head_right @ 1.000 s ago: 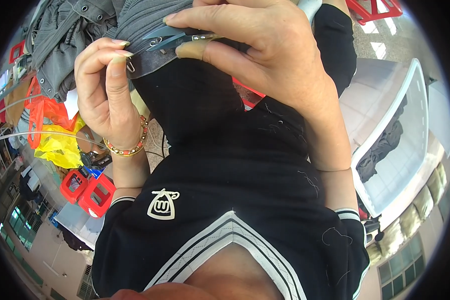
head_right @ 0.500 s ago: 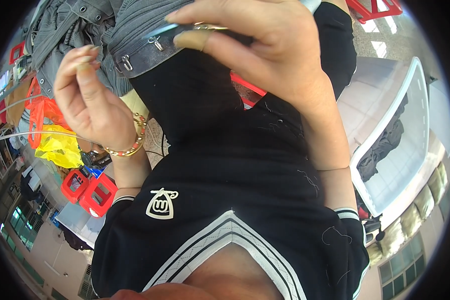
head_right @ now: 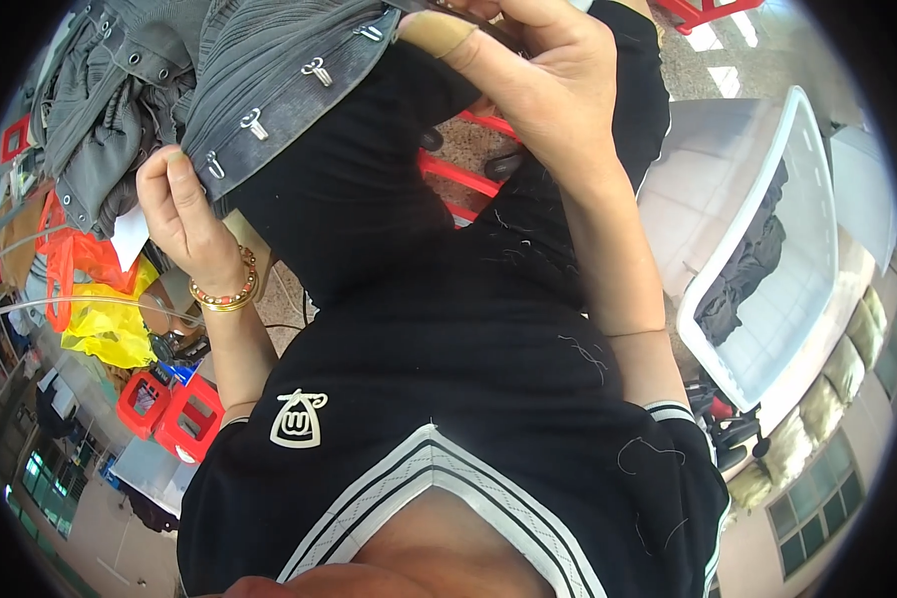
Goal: Trimming threads and removing hooks from fabric garment components.
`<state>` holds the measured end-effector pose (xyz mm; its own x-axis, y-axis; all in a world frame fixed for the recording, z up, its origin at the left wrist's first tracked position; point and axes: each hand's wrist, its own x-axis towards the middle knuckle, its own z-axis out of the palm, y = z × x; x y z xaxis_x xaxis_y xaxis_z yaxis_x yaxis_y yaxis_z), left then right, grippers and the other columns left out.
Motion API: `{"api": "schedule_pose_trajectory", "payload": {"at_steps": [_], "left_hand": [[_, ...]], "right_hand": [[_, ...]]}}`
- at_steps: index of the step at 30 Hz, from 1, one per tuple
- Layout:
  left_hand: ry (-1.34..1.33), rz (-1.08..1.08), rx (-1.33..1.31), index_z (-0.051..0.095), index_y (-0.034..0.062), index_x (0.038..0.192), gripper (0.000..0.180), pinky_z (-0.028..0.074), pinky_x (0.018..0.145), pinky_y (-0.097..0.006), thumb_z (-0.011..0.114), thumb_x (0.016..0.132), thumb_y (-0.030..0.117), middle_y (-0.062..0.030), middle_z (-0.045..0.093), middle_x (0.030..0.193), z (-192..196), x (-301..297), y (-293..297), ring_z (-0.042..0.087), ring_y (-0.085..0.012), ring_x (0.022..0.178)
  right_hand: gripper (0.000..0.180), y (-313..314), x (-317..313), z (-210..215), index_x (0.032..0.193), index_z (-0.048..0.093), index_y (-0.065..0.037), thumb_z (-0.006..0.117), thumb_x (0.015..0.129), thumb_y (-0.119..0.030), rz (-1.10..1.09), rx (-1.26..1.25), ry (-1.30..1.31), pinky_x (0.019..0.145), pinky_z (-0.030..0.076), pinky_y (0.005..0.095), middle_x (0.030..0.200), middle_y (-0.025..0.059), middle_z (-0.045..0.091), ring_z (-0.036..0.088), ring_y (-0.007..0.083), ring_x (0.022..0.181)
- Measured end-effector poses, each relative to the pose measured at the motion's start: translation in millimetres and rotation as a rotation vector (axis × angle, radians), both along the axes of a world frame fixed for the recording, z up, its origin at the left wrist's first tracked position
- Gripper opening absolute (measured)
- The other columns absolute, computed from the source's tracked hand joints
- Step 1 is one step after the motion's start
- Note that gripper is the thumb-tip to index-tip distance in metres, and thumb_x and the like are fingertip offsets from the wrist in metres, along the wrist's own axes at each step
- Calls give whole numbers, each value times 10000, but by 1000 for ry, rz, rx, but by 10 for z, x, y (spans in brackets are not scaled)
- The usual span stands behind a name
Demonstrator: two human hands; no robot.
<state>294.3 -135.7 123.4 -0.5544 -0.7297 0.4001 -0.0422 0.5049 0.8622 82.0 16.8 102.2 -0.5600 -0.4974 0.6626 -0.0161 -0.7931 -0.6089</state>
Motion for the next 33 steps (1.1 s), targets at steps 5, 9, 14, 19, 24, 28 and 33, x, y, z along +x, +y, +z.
{"api": "schedule_pose_trajectory", "payload": {"at_steps": [5,9,14,19,24,28,33], "left_hand": [[-50,83,-126,554,-4,965,113,400,715,-210,526,962,105,-15,532,857,-96,239,-202,469,-81,766],[-150,95,-101,563,9,965,97,405,675,-214,546,952,103,-2,529,818,-132,387,-231,463,-73,728],[-108,75,-8,565,11,960,87,395,678,-207,539,952,94,2,523,853,-91,327,-176,451,-68,740],[-81,96,-66,573,27,954,99,296,603,-177,525,965,113,51,480,812,-136,306,-205,356,-27,682],[-85,90,-53,572,9,950,94,359,682,-199,538,954,96,14,520,853,-114,302,-245,431,-59,750],[-33,113,-57,573,17,962,92,318,635,-176,525,963,96,37,501,842,-57,311,-255,385,-34,715],[20,109,-46,576,10,961,74,361,632,-171,536,956,73,31,514,820,25,303,-334,421,-35,692]], "right_hand": [[311,-196,-3,-118,1089,641,59,694,783,49,75,-250,17,749,453,216,958,51,574,570,122,852],[316,177,107,347,1091,647,52,690,778,33,-257,723,308,739,397,191,983,36,561,503,91,848],[522,-36,139,691,1194,604,23,766,698,-7,-241,881,435,715,361,203,894,19,523,481,98,793],[516,-283,-227,596,1221,608,-49,687,712,-46,-199,865,639,728,379,249,943,35,569,491,123,824],[301,-355,-452,672,884,638,-30,602,586,-8,-47,888,771,759,397,278,879,56,521,511,175,849],[253,-275,-390,814,851,636,-31,661,610,38,-193,930,767,727,411,262,951,74,511,517,178,848],[216,213,-524,609,845,630,-22,695,642,-57,-320,769,1061,509,402,227,830,44,644,587,127,674]]}}
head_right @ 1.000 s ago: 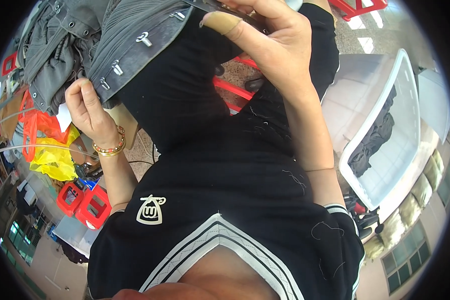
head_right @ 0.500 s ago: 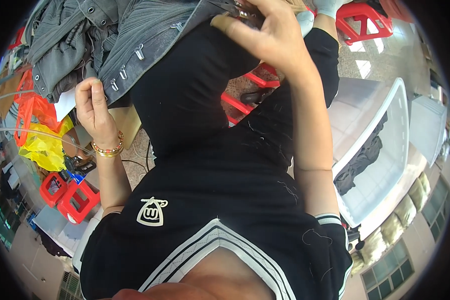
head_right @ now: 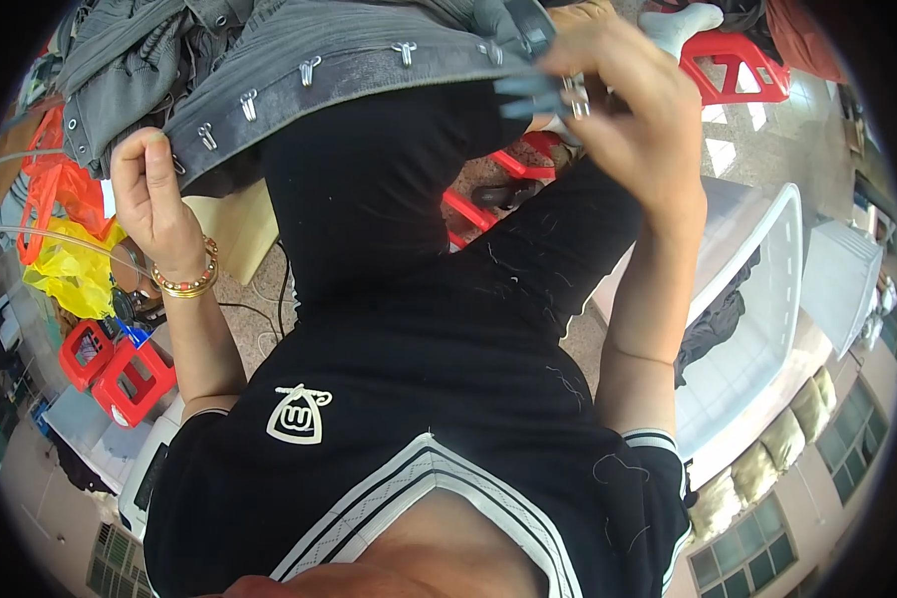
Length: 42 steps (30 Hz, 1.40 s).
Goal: Trimming threads and removing hooks from fabric garment components.
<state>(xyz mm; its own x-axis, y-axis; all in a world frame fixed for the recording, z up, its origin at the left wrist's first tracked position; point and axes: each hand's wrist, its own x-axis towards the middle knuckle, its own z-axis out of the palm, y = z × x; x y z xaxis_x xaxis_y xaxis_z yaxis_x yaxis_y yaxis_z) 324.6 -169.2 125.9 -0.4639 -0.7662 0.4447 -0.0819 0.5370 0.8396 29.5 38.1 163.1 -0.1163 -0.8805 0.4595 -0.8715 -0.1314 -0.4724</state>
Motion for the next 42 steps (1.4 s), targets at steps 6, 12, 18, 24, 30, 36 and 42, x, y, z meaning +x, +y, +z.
{"api": "schedule_pose_trajectory", "payload": {"at_steps": [6,12,18,24,30,36,42], "left_hand": [[-31,16,-106,589,7,955,74,357,617,-171,547,952,67,33,519,804,22,0,-92,425,-31,690],[-229,-42,-269,627,26,909,70,428,727,-243,647,884,88,-36,587,873,30,-78,-192,530,-122,777],[-70,-289,-331,708,48,993,236,442,846,-294,732,759,68,-73,647,954,240,-228,110,581,-199,948],[5,-322,-221,721,29,1000,313,482,727,-246,776,692,17,-76,616,947,118,-293,267,600,-162,854],[71,-233,-636,729,80,935,276,451,662,-263,792,668,51,-24,610,865,-25,-399,166,580,-157,755],[80,-189,-742,680,109,898,201,436,684,-280,768,717,109,-17,615,846,-31,-417,171,570,-176,753],[40,-212,-649,662,98,902,166,432,693,-289,738,756,108,-26,617,846,45,-371,245,567,-185,769]], "right_hand": [[213,397,581,-58,850,622,-1,697,692,-124,114,74,-160,559,488,321,735,99,595,615,250,640],[236,393,636,-288,809,651,-18,745,606,-93,46,84,-179,542,473,283,779,86,584,602,216,638],[312,371,622,-96,837,678,23,831,571,-34,104,-30,-398,532,426,232,762,76,628,584,147,626],[383,193,766,-98,937,684,20,825,599,-91,45,-12,-496,558,408,212,773,69,628,571,115,648],[485,82,856,-5,1058,671,-33,826,603,-100,-64,10,-505,604,417,230,909,56,614,547,120,733],[408,-77,871,61,1079,655,-5,774,693,-57,-28,-45,-257,675,431,228,922,59,614,546,113,773],[424,-192,936,183,1080,665,1,774,671,-35,13,-11,-113,634,414,222,903,57,591,529,119,752]]}}
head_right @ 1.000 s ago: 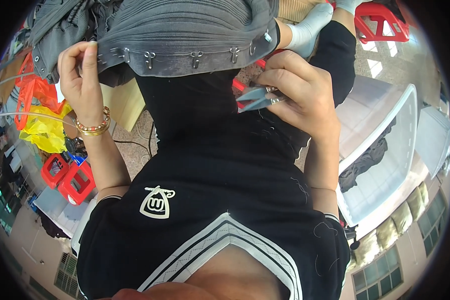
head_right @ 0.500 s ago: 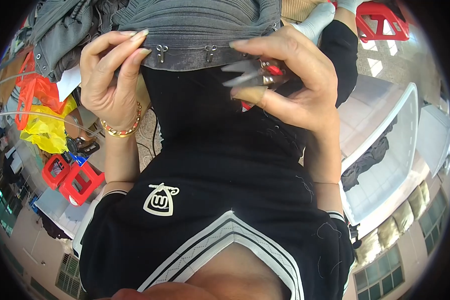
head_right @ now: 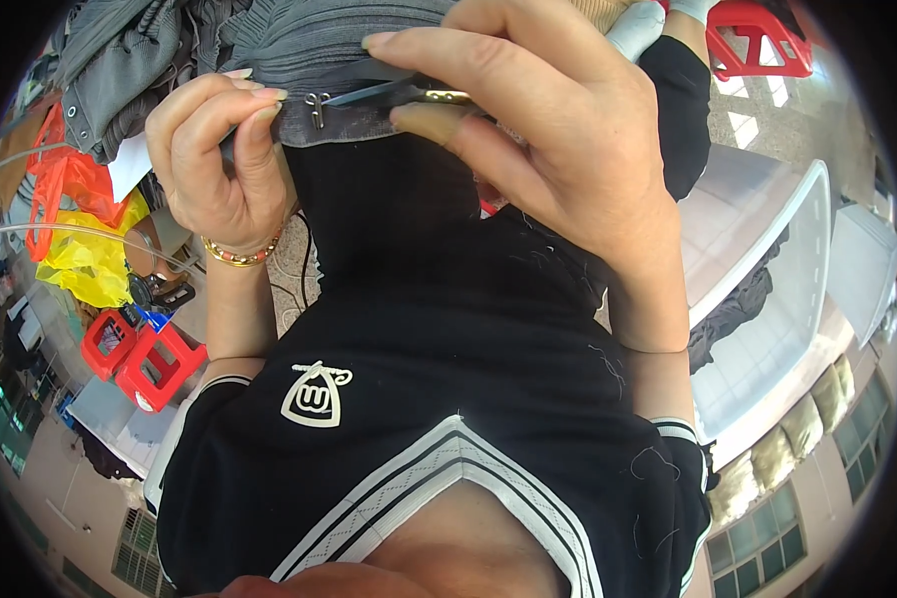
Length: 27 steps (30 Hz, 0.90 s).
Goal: Trimming threads and removing hooks from fabric garment components.
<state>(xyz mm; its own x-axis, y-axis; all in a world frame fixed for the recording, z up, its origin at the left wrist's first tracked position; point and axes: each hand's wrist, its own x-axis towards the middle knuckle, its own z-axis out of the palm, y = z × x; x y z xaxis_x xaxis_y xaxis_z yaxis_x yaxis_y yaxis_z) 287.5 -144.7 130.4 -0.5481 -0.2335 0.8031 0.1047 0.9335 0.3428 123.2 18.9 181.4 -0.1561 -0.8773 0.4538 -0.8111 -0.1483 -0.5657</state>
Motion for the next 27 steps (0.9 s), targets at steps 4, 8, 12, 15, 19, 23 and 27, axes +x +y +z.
{"api": "schedule_pose_trajectory", "payload": {"at_steps": [4,8,12,15,19,23,27], "left_hand": [[-2,-10,-14,660,95,909,157,430,693,-291,729,768,106,-28,616,840,82,8,19,568,-188,775],[-13,-40,4,653,87,909,142,431,694,-291,716,782,89,-36,626,845,121,6,11,569,-193,780],[-49,-43,10,644,74,910,129,434,699,-292,701,794,71,-46,636,853,134,18,21,572,-194,789],[-66,-33,20,642,66,912,120,438,700,-290,691,801,63,-46,635,851,132,40,38,574,-195,793],[-75,-49,37,641,58,906,110,444,698,-287,686,805,61,-51,634,851,149,16,44,574,-196,795],[-82,-31,57,643,51,897,96,452,701,-287,680,809,59,-60,632,857,130,49,41,575,-198,797],[-90,-35,62,645,50,896,93,453,706,-286,676,809,53,-60,631,859,125,52,38,575,-199,799]], "right_hand": [[362,-34,-34,117,1069,671,0,758,723,-58,17,39,171,668,419,223,912,20,600,520,89,774],[305,-131,198,427,911,685,-24,796,627,-8,-190,358,-198,612,422,229,894,48,533,530,136,709],[351,-142,153,411,976,703,-24,812,643,-50,-87,231,-44,517,414,231,782,27,534,523,110,607],[313,-172,88,318,949,708,-24,808,654,-47,-84,187,-27,486,399,231,756,30,540,523,113,586],[181,-183,109,517,828,698,-23,804,686,-60,-126,272,-120,578,411,232,709,26,547,503,116,552],[164,-214,155,471,757,669,-40,813,688,-79,-171,269,-102,716,365,243,640,5,523,470,116,526],[173,-220,180,459,715,652,-50,817,688,-90,-217,267,-61,786,345,247,598,-7,512,454,117,509]]}}
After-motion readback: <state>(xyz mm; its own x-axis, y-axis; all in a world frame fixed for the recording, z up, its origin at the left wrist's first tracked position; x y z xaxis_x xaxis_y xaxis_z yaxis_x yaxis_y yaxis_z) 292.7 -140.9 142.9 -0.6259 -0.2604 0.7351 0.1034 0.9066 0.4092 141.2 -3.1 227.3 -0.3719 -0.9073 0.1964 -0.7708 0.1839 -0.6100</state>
